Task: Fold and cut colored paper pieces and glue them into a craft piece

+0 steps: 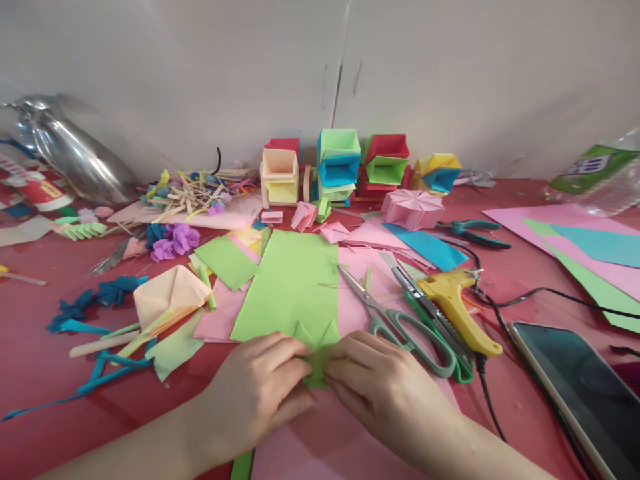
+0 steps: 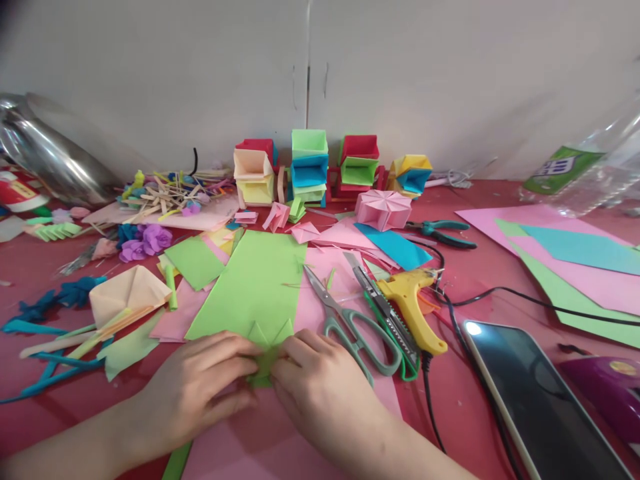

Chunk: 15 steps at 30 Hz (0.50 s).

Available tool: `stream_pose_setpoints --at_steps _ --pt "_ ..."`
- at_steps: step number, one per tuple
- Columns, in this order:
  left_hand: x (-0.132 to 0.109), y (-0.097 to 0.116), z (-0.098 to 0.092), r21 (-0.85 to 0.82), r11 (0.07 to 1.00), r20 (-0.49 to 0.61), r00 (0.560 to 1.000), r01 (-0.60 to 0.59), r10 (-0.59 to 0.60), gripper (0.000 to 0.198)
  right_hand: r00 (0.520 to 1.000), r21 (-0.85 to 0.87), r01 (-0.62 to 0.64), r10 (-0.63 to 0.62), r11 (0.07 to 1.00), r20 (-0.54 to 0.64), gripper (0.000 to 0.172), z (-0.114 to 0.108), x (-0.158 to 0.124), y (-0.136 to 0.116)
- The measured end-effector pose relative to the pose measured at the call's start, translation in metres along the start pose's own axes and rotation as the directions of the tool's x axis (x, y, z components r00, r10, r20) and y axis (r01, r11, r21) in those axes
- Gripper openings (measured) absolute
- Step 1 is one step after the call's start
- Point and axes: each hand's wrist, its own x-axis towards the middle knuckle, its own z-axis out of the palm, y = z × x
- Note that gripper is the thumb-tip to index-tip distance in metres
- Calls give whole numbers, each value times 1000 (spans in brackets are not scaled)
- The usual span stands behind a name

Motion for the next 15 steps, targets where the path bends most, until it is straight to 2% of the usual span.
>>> stream_pose_setpoints --at_steps 7,12,15 --pt "6 4 3 9 1000 -91 996 8 -7 20 997 -28 -77 77 997 17 18 0 1 1" --pt "3 2 5 -45 997 -49 996 67 -69 11 991 12 -133 133 991 32 19 -1 4 0" --pt "2 1 7 -64 994 -57 994 89 -93 12 980 19 -190 189 982 62 10 -3 6 1"
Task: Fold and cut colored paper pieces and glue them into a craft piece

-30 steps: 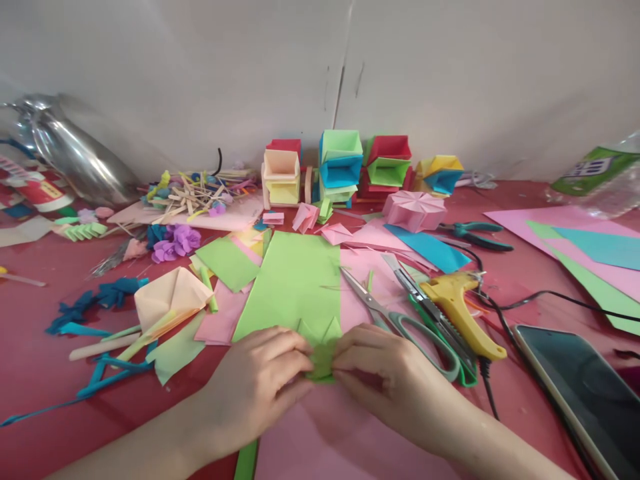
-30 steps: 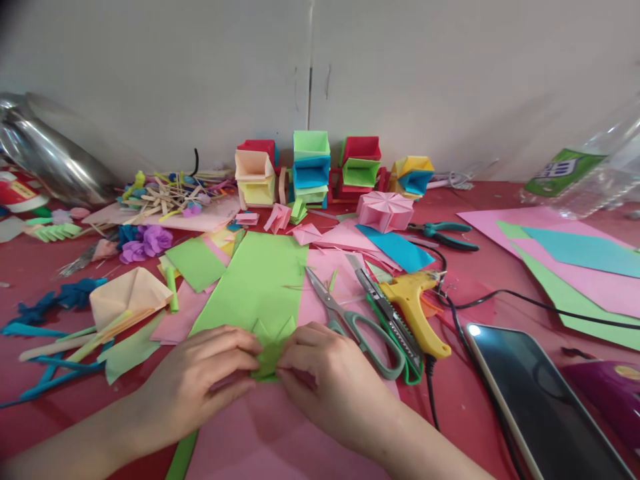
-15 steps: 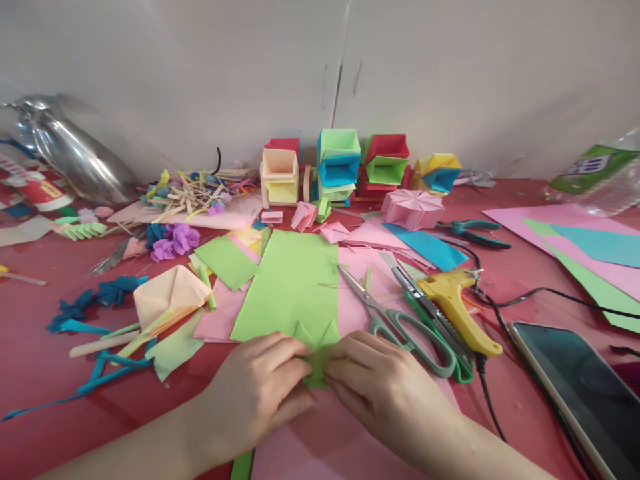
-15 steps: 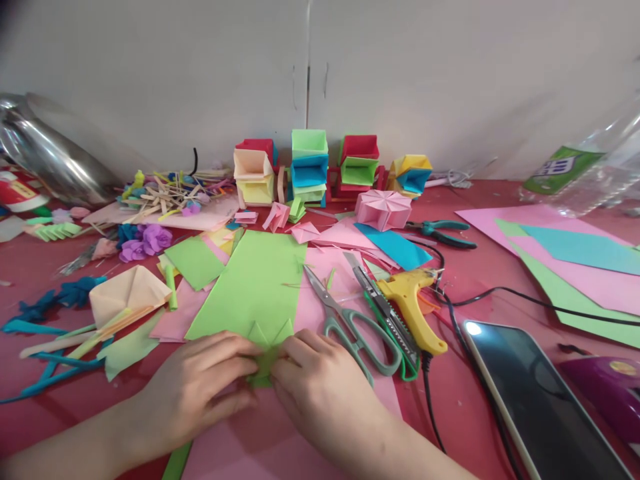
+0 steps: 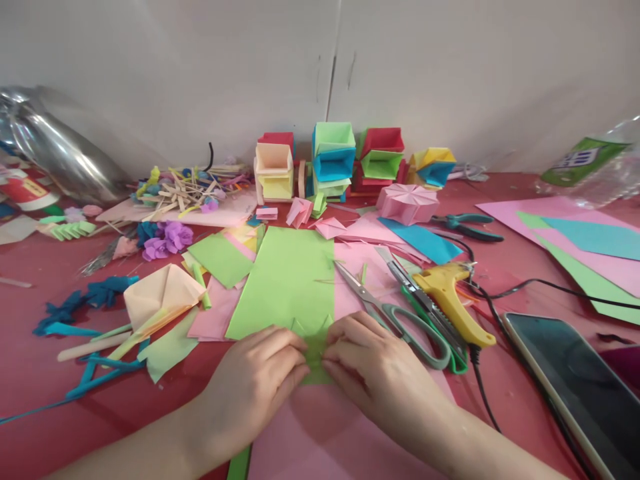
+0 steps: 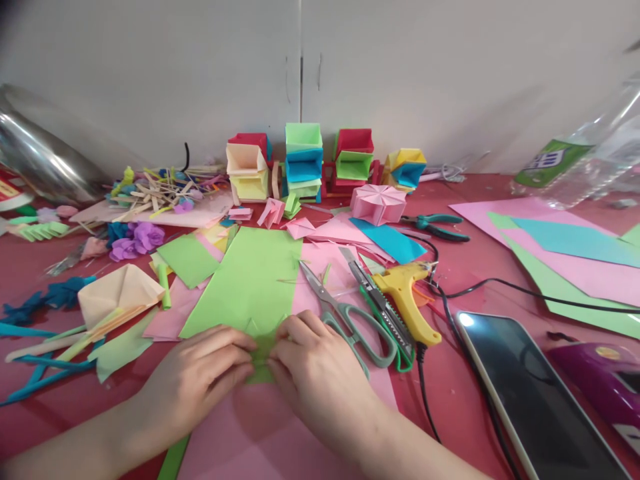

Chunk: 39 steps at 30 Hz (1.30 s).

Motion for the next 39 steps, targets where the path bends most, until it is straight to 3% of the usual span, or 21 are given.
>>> stream_pose_setpoints --at_steps 3,6,11,20,25,39 --pt "-1 0 2 -9 1000 -38 999 -8 8 16 998 29 -34 32 999 45 12 -1 1 3" --pt "-1 1 2 -7 1000 -53 998 -18 18 15 999 41 15 -17 999 50 11 -1 1 7" --pt "-2 0 1 31 999 -17 1000 -13 14 10 998 11 55 -55 998 33 9 0 0 8" --pt "5 5 -1 59 994 35 995 87 -89 17 989 60 -148 147 987 26 14 -3 4 0" --pt "8 7 -2 143 979 105 981 147 -163 19 982 -5 -186 186 983 19 15 -2 3 -4" --pt "11 8 3 276 950 161 967 150 -199 18 993 -159 -111 115 981 16 15 5 4 -4"
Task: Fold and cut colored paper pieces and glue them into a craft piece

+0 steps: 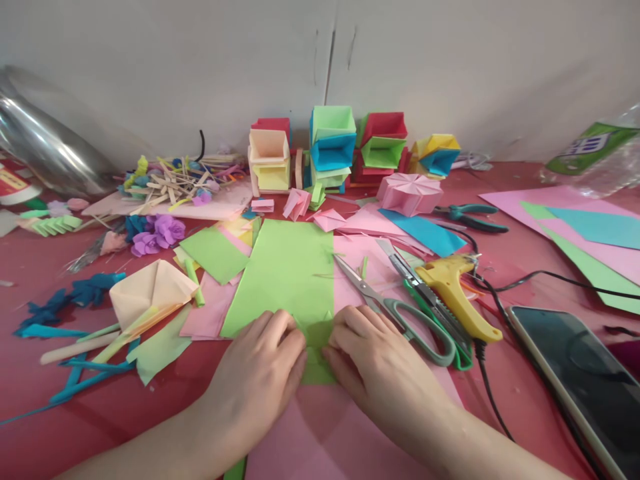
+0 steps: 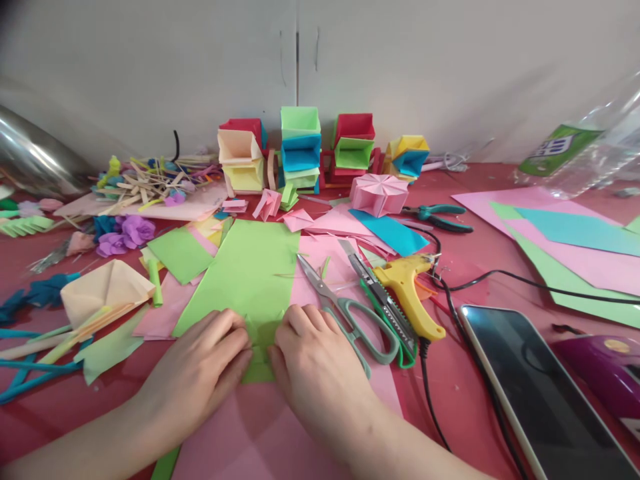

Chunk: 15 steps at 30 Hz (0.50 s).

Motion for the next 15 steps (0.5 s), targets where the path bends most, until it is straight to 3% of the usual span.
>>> stream_pose_setpoints --at_steps 4,8,15 --pt "0 0 2 38 999 -13 1000 4 -3 15 1000 -47 24 -24 999 -5 14 3 0 0" --pt "-1 1 2 62 998 -91 996 18 -13 9 1000 -107 -7 4 994 -24 11 4 -1 0" --pt "0 2 5 80 996 -81 995 -48 55 16 996 -6 -87 87 996 22 10 -1 3 -1"
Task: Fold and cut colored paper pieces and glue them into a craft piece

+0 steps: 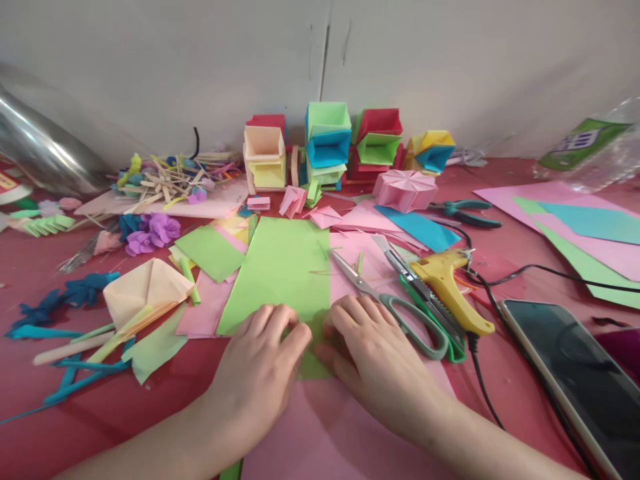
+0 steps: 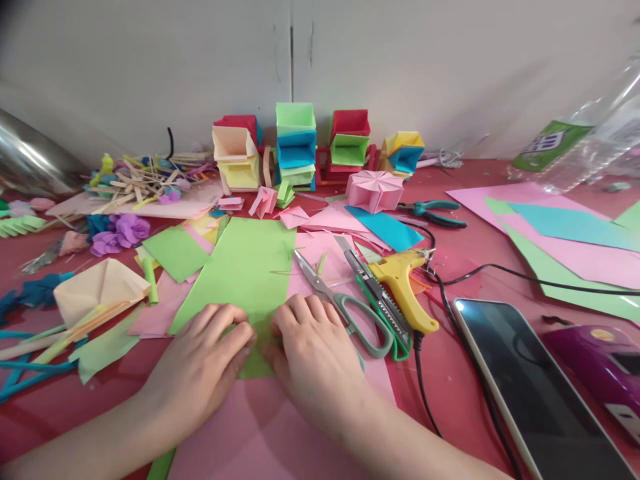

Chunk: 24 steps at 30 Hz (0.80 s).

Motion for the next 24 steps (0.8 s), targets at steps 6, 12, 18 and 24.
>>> stream_pose_setpoints --at_steps 6,12,18,24 --pt "0 -1 -3 -36 999 18 1000 3 -2 15 999 56 20 -23 998 47 9 0 3 3" --pt "-3 -6 -10 -160 986 7 999 -38 40 14 966 140 255 -259 957 7 16 -1 -1 12" --pt "-9 -19 -18 -249 960 28 990 -129 140 16 890 141 445 -454 884 34 9 -11 -2 19" --pt "-9 -23 -18 -308 943 86 984 -125 158 53 833 -23 547 -547 837 -79 18 -8 -7 17"
